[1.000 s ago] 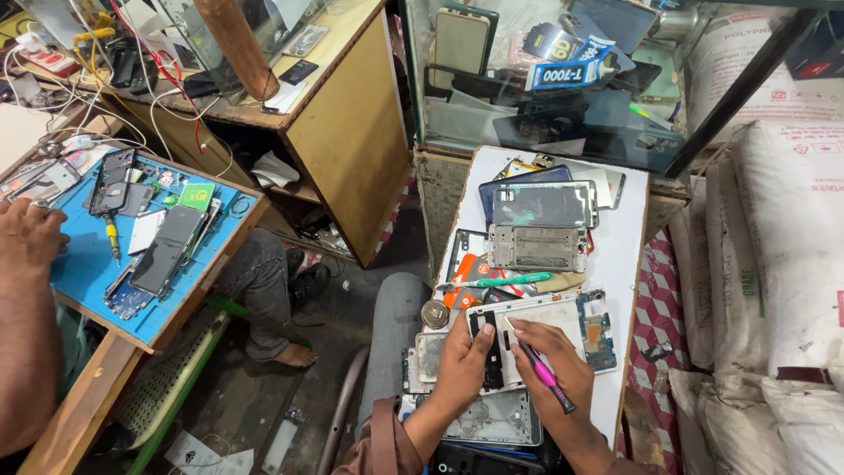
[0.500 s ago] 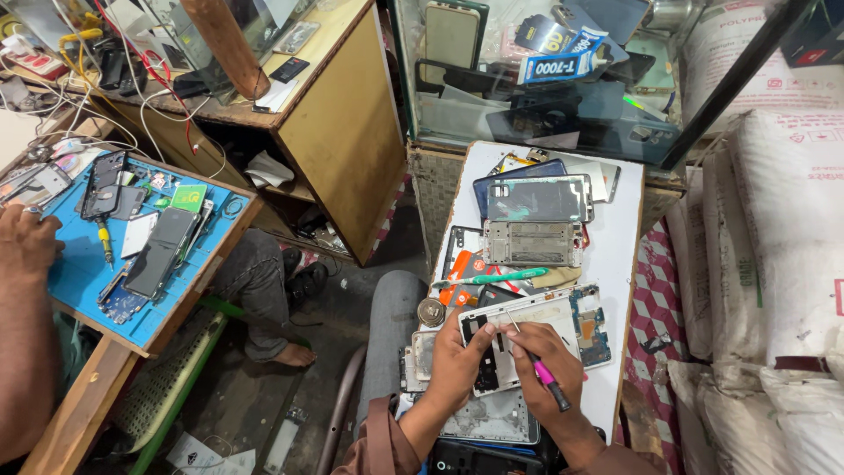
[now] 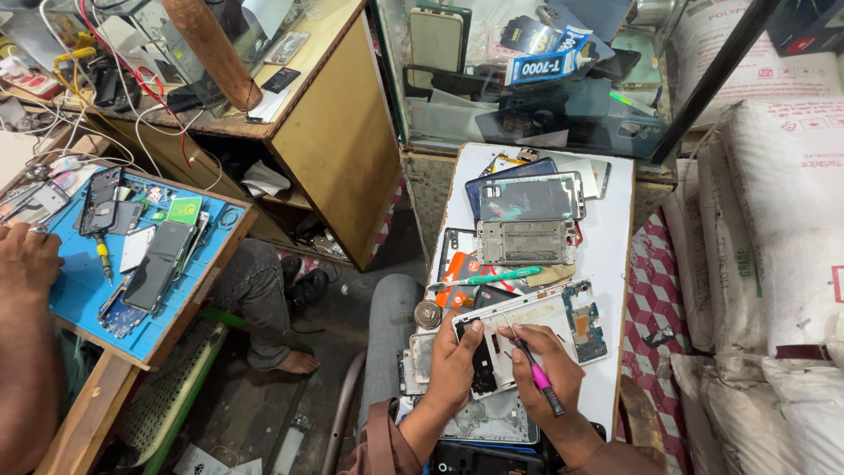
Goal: The person uses a pink-handled screwdriver to scrape adhesive or residue from the interior metal frame of a disassembled mobile phone. The person holds the frame in one hand and scrapes the surface with the tool in the other, working on the same unit for the duration of the clip.
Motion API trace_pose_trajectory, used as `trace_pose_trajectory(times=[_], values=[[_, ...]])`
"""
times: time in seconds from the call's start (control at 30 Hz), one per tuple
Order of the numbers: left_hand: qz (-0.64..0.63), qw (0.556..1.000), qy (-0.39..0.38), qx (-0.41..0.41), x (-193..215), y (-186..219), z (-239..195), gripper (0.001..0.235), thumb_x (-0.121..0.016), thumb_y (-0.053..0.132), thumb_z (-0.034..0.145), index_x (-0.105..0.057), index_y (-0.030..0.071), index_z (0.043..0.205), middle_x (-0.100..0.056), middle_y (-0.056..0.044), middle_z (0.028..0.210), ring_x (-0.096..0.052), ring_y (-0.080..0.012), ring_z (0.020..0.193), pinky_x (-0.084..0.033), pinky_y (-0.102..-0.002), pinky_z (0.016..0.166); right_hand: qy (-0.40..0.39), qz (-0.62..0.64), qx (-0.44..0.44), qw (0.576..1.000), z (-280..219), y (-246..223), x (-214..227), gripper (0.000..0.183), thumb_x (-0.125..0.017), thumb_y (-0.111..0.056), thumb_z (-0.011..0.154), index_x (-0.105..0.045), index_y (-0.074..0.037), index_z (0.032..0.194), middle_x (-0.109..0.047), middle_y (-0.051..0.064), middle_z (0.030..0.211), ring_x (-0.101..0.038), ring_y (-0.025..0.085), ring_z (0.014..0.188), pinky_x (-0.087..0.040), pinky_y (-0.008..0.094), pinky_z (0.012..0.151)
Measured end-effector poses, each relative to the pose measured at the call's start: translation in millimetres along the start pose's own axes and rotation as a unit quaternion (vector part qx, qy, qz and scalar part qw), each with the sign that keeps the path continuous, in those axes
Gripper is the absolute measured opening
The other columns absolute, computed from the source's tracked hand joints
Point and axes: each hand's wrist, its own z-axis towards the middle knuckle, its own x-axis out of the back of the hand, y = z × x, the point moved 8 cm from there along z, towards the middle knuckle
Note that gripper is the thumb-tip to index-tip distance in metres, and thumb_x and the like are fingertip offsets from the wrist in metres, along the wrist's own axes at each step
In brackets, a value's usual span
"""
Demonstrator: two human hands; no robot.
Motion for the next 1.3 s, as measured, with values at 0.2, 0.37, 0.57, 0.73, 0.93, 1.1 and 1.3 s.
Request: trace_pose_trajectory(times=[0.2,0.37,0.57,0.73,0.93,1.1,1.3], values=[[0.012,1.0,-0.005,-0.021,3,1,1,0.024,-0.06,0.019,0.106,-0.054,0.001,0.121,-0.065,-0.006,0.108,-0.059,-0.0096,0.099,-0.05,-0.028,0.092,0.0,-0.021,0.033,0.999,3,-12,-1,0.021,-0.062,-0.005,0.095,-0.066,0.001,0.115,-0.076,0.013,0.11,-0.072,0.029,0.104,-0.057,0.037,0.092],[0.005,1.0,-0.003,-0.01,1,1,1,0.029,-0.062,0.019,0.102,-0.056,0.003,0.125,-0.065,-0.005,0.107,-0.061,-0.0102,0.098,-0.051,-0.028,0.09,0.011,-0.045,0.035,0.998,6,-16,3,0.021,-0.063,-0.003,0.093,-0.067,0.0,0.113,-0.076,0.013,0.109,-0.072,0.029,0.102,-0.057,0.037,0.09],[0.012,1.0,0.007,-0.015,4,4,-2,0.031,-0.062,0.02,0.1,-0.058,0.002,0.125,-0.066,-0.006,0.109,-0.063,-0.0116,0.098,-0.053,-0.029,0.089,0.022,-0.057,0.054,0.997,8,-21,4,0.023,-0.066,0.002,0.089,-0.068,0.001,0.113,-0.073,0.014,0.107,-0.071,0.03,0.1,-0.058,0.036,0.088],[0.015,0.998,0.024,-0.057,5,13,-4,0.032,-0.063,0.018,0.101,-0.06,0.0,0.127,-0.066,-0.008,0.111,-0.062,-0.0125,0.101,-0.051,-0.028,0.092,0.022,-0.058,0.063,0.996,10,-26,5,0.025,-0.068,0.004,0.087,-0.068,0.002,0.113,-0.073,0.015,0.107,-0.071,0.03,0.098,-0.058,0.036,0.087],[0.033,0.998,0.018,-0.043,0,12,-4,0.036,-0.063,0.019,0.099,-0.061,0.001,0.131,-0.069,-0.009,0.117,-0.064,-0.0141,0.106,-0.051,-0.03,0.096,0.022,-0.06,0.063,0.996,8,-24,9,0.023,-0.067,0.002,0.089,-0.068,0.002,0.112,-0.073,0.015,0.106,-0.071,0.03,0.099,-0.058,0.038,0.088],[0.069,0.996,0.008,-0.065,-2,24,-7,0.036,-0.064,0.018,0.1,-0.062,0.001,0.132,-0.067,-0.007,0.122,-0.062,-0.0123,0.111,-0.049,-0.029,0.1,0.022,-0.049,0.059,0.997,10,-23,7,0.022,-0.065,0.002,0.091,-0.068,0.003,0.113,-0.072,0.016,0.106,-0.071,0.03,0.099,-0.057,0.038,0.089],[0.048,0.998,0.035,0.012,-6,18,-5,0.029,-0.063,0.007,0.094,-0.064,0.003,0.123,-0.066,-0.005,0.112,-0.063,-0.0129,0.103,-0.052,-0.028,0.092,0.019,-0.078,0.044,0.996,12,-19,7,0.022,-0.068,0.0,0.09,-0.07,0.001,0.111,-0.073,0.014,0.104,-0.071,0.03,0.099,-0.057,0.038,0.088]])
